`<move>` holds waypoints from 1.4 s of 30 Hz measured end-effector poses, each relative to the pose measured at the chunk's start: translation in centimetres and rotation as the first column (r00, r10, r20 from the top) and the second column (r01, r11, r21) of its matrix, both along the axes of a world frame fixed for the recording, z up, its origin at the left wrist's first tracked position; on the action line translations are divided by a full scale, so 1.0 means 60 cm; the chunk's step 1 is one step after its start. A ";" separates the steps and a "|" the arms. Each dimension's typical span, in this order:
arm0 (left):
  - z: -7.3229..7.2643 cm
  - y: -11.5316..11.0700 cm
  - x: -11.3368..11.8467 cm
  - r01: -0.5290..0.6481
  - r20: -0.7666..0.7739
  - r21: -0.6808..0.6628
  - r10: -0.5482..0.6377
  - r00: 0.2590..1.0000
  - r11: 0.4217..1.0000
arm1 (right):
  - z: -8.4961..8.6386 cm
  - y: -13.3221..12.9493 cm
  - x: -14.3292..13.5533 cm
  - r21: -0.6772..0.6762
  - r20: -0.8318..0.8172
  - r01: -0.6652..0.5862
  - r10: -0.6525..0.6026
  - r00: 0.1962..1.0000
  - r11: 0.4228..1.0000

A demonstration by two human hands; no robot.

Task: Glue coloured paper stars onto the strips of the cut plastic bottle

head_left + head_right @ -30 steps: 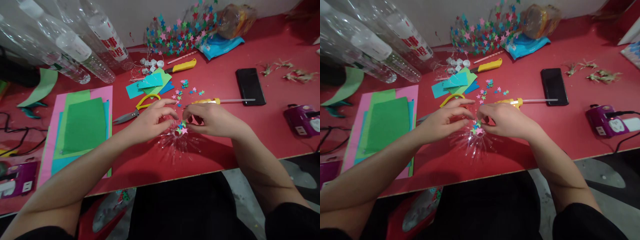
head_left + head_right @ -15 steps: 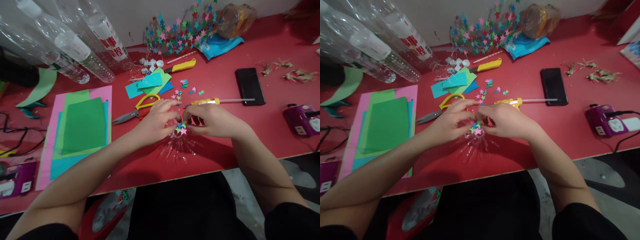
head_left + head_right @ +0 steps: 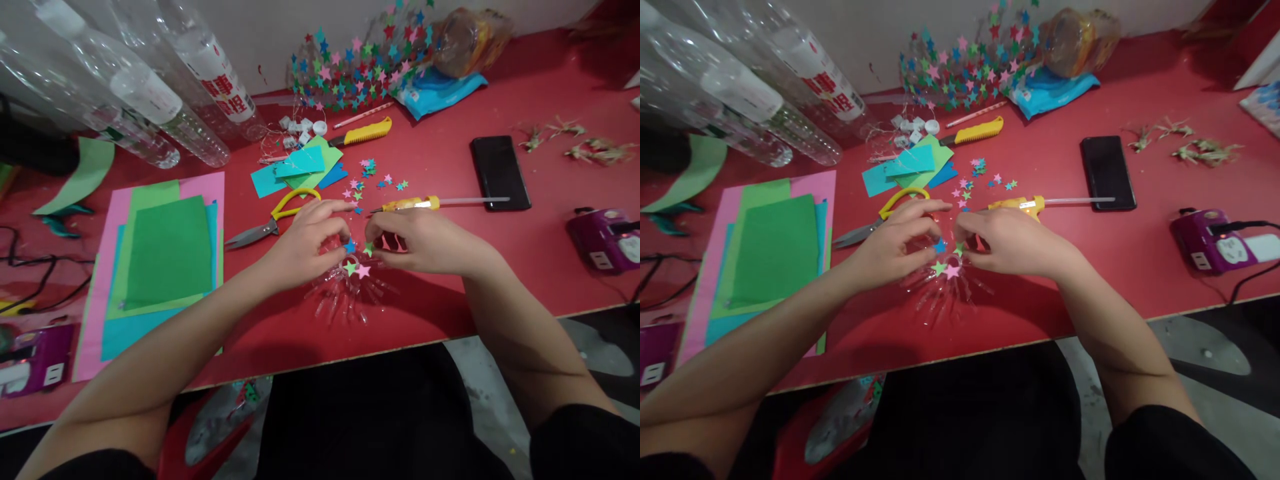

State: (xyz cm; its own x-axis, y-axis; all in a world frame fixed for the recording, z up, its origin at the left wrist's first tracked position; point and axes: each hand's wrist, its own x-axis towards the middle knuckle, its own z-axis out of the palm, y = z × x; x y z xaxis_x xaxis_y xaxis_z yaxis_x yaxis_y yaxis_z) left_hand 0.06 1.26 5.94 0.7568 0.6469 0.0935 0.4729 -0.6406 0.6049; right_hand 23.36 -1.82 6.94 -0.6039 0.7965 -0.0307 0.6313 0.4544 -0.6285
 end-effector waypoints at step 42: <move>0.008 0.017 -0.011 0.091 0.020 -0.048 -0.091 0.996 0.995 | 0.001 0.000 0.008 0.040 -0.031 0.008 -0.006 0.999 0.999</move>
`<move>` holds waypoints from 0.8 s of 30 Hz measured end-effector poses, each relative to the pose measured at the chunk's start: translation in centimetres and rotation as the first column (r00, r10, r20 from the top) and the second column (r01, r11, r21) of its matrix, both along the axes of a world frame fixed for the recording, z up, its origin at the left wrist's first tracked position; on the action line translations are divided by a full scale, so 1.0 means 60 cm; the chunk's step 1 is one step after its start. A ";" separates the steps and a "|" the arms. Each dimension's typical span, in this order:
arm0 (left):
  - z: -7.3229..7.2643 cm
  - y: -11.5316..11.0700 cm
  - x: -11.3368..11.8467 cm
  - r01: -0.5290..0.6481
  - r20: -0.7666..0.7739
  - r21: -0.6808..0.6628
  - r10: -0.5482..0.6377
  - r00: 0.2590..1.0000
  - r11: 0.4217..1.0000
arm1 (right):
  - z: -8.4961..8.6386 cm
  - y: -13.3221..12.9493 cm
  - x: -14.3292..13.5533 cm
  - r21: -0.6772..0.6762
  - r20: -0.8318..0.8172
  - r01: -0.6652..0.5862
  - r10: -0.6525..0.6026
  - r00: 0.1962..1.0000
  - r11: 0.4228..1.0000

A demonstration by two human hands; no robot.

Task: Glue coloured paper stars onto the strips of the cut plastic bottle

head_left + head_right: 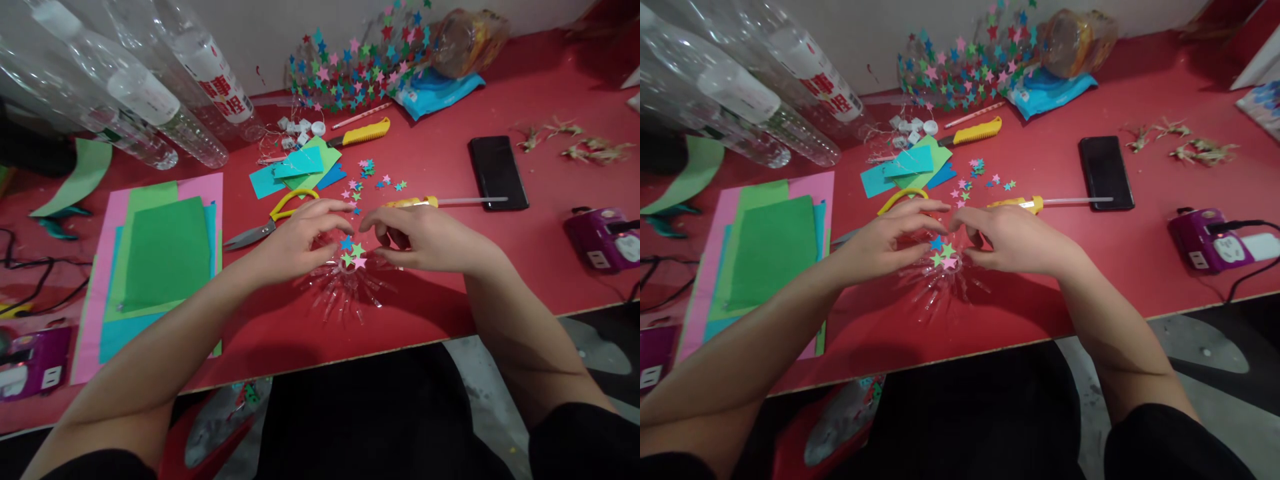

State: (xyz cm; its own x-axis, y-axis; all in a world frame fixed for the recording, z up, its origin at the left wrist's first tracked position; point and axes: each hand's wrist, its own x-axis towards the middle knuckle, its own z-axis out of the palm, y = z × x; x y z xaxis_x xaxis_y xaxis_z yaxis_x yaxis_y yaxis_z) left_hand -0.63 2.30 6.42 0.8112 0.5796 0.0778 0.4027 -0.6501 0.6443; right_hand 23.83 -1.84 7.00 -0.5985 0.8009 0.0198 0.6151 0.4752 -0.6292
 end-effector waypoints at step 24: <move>-0.014 -0.005 -0.045 -0.221 0.041 -0.081 0.225 0.974 0.972 | -0.018 0.006 -0.016 0.016 -0.192 0.149 -0.143 0.971 0.989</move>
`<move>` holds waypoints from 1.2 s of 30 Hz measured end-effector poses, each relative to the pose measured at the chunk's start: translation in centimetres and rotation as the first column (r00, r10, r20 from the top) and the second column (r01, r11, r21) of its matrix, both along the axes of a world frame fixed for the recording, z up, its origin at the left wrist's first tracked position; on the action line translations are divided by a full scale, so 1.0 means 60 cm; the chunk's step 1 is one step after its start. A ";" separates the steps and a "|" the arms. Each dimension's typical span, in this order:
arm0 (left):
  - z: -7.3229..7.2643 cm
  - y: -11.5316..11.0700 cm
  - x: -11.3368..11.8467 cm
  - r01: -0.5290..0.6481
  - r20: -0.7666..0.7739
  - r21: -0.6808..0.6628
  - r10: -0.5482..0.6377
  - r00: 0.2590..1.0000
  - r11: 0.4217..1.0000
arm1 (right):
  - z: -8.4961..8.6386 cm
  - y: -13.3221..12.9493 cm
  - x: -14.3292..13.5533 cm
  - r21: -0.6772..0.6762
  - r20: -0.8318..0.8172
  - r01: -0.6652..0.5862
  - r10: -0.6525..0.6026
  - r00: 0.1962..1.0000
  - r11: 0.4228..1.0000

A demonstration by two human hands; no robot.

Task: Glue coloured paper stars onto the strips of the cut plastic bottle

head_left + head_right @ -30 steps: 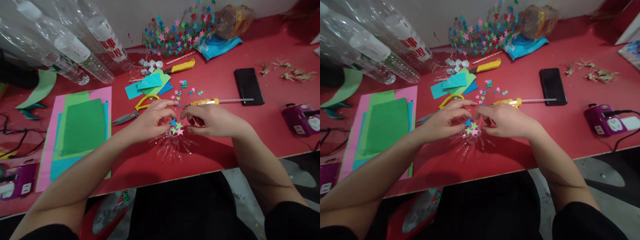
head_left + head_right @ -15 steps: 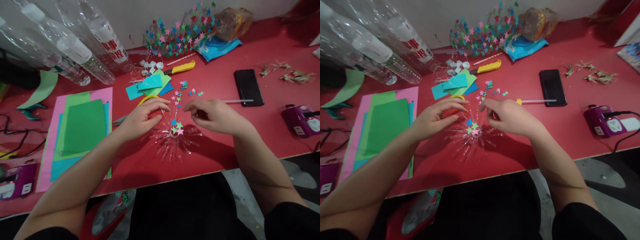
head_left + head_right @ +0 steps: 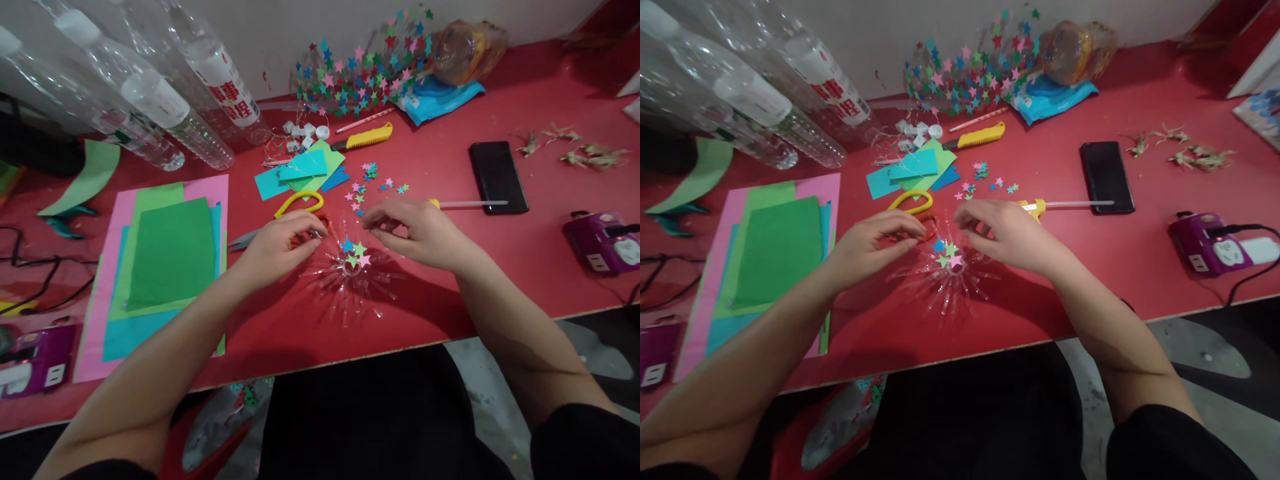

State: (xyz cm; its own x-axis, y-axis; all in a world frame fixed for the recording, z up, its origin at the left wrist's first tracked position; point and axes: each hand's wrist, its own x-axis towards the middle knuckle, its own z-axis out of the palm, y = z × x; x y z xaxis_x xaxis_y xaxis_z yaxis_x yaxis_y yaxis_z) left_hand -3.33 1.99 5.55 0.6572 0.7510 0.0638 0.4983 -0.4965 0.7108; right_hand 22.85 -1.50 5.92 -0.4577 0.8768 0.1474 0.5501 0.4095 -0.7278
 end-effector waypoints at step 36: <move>-0.117 -0.001 -0.004 -0.434 0.525 -0.357 0.562 0.640 0.827 | -0.055 0.028 -0.016 -0.070 -0.272 0.284 -0.292 0.917 0.956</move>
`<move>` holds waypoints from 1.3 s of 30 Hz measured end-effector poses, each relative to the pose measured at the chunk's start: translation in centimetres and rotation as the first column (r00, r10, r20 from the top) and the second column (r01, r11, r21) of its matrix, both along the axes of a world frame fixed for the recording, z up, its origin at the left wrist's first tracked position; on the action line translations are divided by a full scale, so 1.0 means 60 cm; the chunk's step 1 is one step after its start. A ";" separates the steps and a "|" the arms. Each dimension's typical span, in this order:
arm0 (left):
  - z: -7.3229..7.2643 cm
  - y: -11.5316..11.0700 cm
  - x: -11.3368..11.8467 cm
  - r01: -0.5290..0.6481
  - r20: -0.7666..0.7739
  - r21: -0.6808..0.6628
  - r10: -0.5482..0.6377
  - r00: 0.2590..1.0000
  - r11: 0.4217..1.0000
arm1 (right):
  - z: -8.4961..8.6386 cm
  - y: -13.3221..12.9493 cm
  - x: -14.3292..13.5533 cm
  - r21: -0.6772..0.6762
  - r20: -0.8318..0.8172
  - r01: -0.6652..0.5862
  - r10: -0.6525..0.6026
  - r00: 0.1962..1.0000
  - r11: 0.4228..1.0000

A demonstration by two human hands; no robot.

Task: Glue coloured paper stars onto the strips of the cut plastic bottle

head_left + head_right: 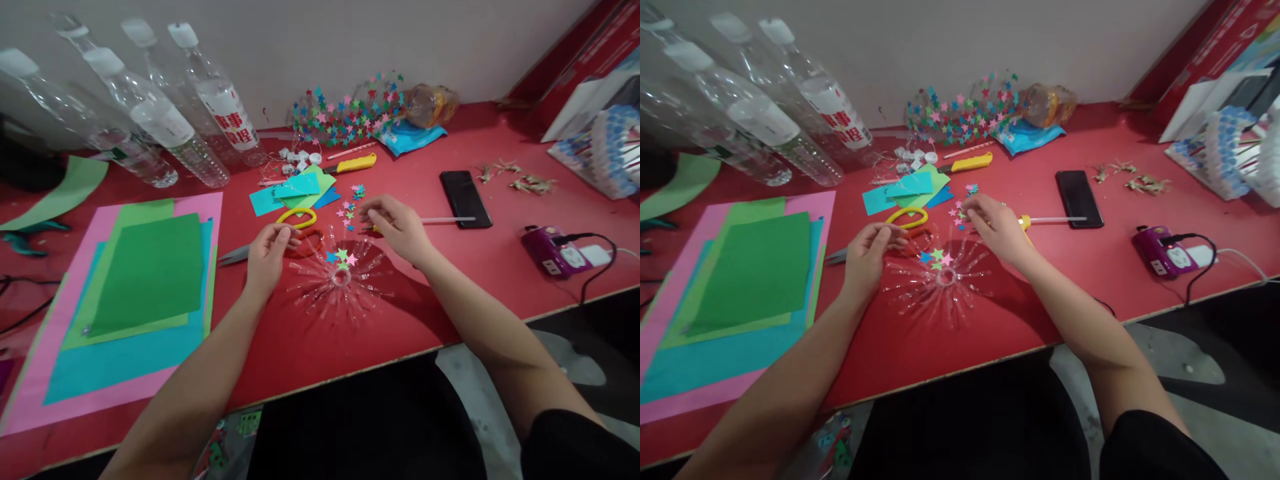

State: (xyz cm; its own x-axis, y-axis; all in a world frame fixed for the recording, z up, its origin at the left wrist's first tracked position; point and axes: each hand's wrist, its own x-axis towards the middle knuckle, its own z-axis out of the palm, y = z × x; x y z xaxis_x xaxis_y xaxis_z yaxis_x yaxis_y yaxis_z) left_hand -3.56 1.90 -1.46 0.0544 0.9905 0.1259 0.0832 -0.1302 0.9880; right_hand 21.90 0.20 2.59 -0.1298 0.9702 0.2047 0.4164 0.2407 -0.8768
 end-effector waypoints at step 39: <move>0.005 -0.021 0.010 0.003 -0.144 0.189 0.025 0.989 0.982 | -0.028 0.057 0.065 0.310 0.435 0.234 -0.357 0.826 0.921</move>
State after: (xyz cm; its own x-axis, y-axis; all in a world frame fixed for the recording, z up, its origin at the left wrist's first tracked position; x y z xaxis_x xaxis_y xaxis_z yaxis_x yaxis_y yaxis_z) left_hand -2.98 0.65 -1.17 0.0751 0.9506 0.3013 0.2265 -0.3105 0.9232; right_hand 25.80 3.61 0.91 0.0154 0.9085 0.4176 0.8494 0.2084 -0.4848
